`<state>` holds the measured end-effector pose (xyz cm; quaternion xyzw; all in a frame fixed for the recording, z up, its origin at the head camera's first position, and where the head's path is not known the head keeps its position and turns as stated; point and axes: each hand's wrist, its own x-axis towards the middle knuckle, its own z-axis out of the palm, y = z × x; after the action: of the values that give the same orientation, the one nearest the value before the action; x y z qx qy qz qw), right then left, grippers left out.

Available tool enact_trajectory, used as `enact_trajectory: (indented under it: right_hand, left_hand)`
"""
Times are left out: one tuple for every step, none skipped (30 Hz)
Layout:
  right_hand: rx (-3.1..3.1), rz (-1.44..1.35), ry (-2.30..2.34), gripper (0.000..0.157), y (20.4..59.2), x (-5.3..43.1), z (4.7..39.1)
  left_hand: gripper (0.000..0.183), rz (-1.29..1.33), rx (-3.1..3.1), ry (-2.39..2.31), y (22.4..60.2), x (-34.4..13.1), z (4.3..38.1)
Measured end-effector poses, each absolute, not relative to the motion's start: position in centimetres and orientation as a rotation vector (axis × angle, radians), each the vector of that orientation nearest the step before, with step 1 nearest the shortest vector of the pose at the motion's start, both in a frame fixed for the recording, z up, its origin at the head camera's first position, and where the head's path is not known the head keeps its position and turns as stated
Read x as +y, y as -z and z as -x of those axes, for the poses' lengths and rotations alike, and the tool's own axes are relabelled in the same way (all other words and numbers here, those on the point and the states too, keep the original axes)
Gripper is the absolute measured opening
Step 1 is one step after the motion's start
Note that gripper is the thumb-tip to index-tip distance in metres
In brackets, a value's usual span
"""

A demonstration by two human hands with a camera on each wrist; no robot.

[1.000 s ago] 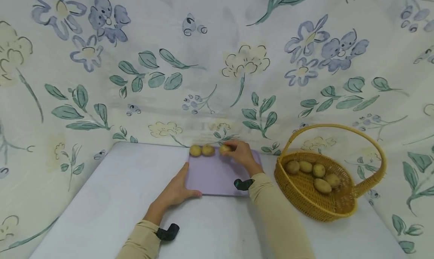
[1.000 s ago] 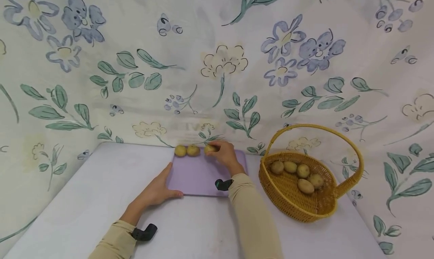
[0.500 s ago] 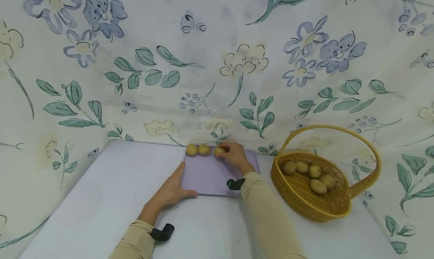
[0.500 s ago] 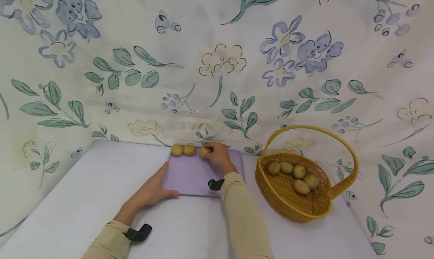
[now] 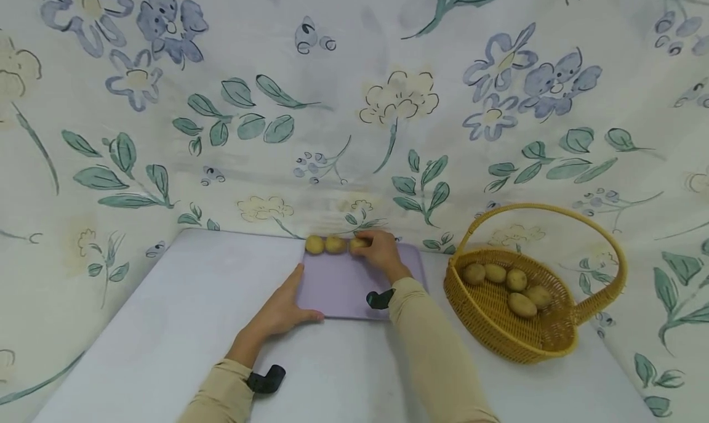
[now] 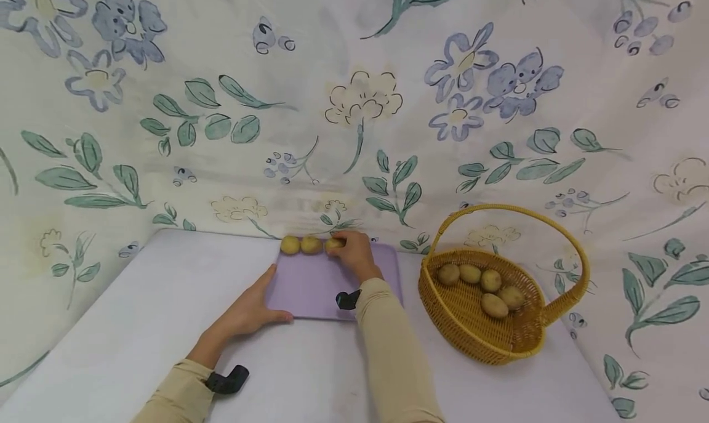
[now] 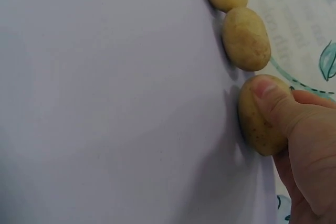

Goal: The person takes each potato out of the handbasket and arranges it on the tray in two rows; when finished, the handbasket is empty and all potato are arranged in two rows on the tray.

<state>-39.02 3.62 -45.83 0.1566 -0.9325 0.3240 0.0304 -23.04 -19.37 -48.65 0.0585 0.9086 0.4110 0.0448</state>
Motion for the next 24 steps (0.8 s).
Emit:
enact_trajectory:
  right_hand:
    - [-2.877, -0.464, -0.994, 0.043, 45.77, 3.65, 38.97]
    - [-2.879, -0.453, -0.995, 0.044, 45.7, 3.68, 38.94]
    - [-2.88, -0.453, -0.988, 0.044, 45.68, 3.69, 38.95]
    - [-2.884, -0.458, -0.988, 0.045, 45.65, 3.68, 38.97]
    - [-2.885, -0.468, -0.985, 0.045, 45.64, 3.67, 38.99]
    - [-2.885, -0.478, -0.99, 0.046, 45.64, 3.65, 39.03]
    - [-2.883, -0.481, -0.997, 0.046, 45.65, 3.62, 39.08]
    - [-2.88, -0.481, -1.0, 0.046, 45.69, 3.62, 39.13]
    - [-2.876, -0.481, -1.003, 0.046, 45.74, 3.63, 39.18]
    - [-2.87, -0.485, -0.997, 0.046, 45.79, 3.59, 39.21]
    - [-2.866, -0.488, -0.99, 0.047, 45.83, 3.56, 39.23]
    - [-2.862, -0.49, -0.989, 0.046, 45.88, 3.53, 39.25]
    - [-2.858, -0.491, -0.984, 0.046, 45.92, 3.51, 39.26]
    - [-2.856, -0.494, -0.977, 0.046, 45.97, 3.49, 39.28]
    - [-2.855, -0.497, -0.97, 0.046, 46.01, 3.48, 39.3]
    - [-2.853, -0.497, -0.968, 0.046, 46.04, 3.47, 39.32]
    - [-2.852, -0.494, -0.97, 0.046, 46.06, 3.46, 39.33]
    - [-2.85, -0.493, -0.979, 0.046, 46.07, 3.44, 39.36]
    - [-2.847, -0.492, -0.984, 0.046, 46.08, 3.42, 39.39]
    - [-2.845, -0.493, -0.991, 0.046, 46.09, 3.4, 39.43]
    - [-2.841, -0.496, -0.999, 0.047, 46.09, 3.38, 39.45]
    - [-2.842, -0.499, -0.995, 0.047, 46.12, 3.38, 39.48]
    - [-2.847, -0.504, -0.982, 0.047, 46.17, 3.38, 39.5]
    - [-2.853, -0.51, -0.971, 0.047, 46.23, 3.4, 39.49]
  left_hand:
    - [0.135, -0.185, 2.768, -1.261, 48.68, -19.28, 23.07]
    - [0.135, -0.188, 2.766, -1.258, 48.71, -19.2, 23.1]
    - [0.136, -0.179, 2.763, -1.26, 48.74, -19.12, 23.13]
    - [0.136, -0.172, 2.765, -1.261, 48.75, -19.09, 23.15]
    - [0.136, -0.165, 2.77, -1.259, 48.75, -19.07, 23.17]
    - [0.136, -0.16, 2.774, -1.258, 48.74, -19.05, 23.17]
    - [0.136, -0.158, 2.776, -1.257, 48.73, -19.05, 23.19]
    - [0.136, -0.159, 2.779, -1.257, 48.72, -19.05, 23.22]
    - [0.136, -0.162, 2.779, -1.259, 48.72, -19.04, 23.25]
    - [0.136, -0.167, 2.777, -1.263, 48.73, -19.05, 23.24]
    - [0.136, -0.169, 2.775, -1.266, 48.78, -19.07, 23.25]
    - [0.136, -0.171, 2.772, -1.27, 48.83, -19.06, 23.25]
    - [0.136, -0.174, 2.769, -1.273, 48.89, -19.05, 23.26]
    - [0.136, -0.176, 2.768, -1.272, 48.94, -19.04, 23.26]
    - [0.136, -0.177, 2.765, -1.271, 48.97, -19.01, 23.25]
    - [0.136, -0.177, 2.764, -1.27, 48.99, -18.99, 23.24]
    - [0.136, -0.178, 2.764, -1.267, 48.99, -18.97, 23.23]
    - [0.136, -0.179, 2.764, -1.267, 48.96, -18.95, 23.21]
    - [0.136, -0.18, 2.768, -1.265, 48.92, -18.94, 23.2]
    - [0.135, -0.18, 2.771, -1.265, 48.9, -18.94, 23.19]
    - [0.135, -0.179, 2.773, -1.268, 48.86, -18.94, 23.18]
    - [0.135, -0.178, 2.775, -1.273, 48.85, -18.95, 23.17]
    - [0.135, -0.177, 2.775, -1.274, 48.87, -18.96, 23.17]
    - [0.135, -0.174, 2.772, -1.276, 48.91, -18.97, 23.16]
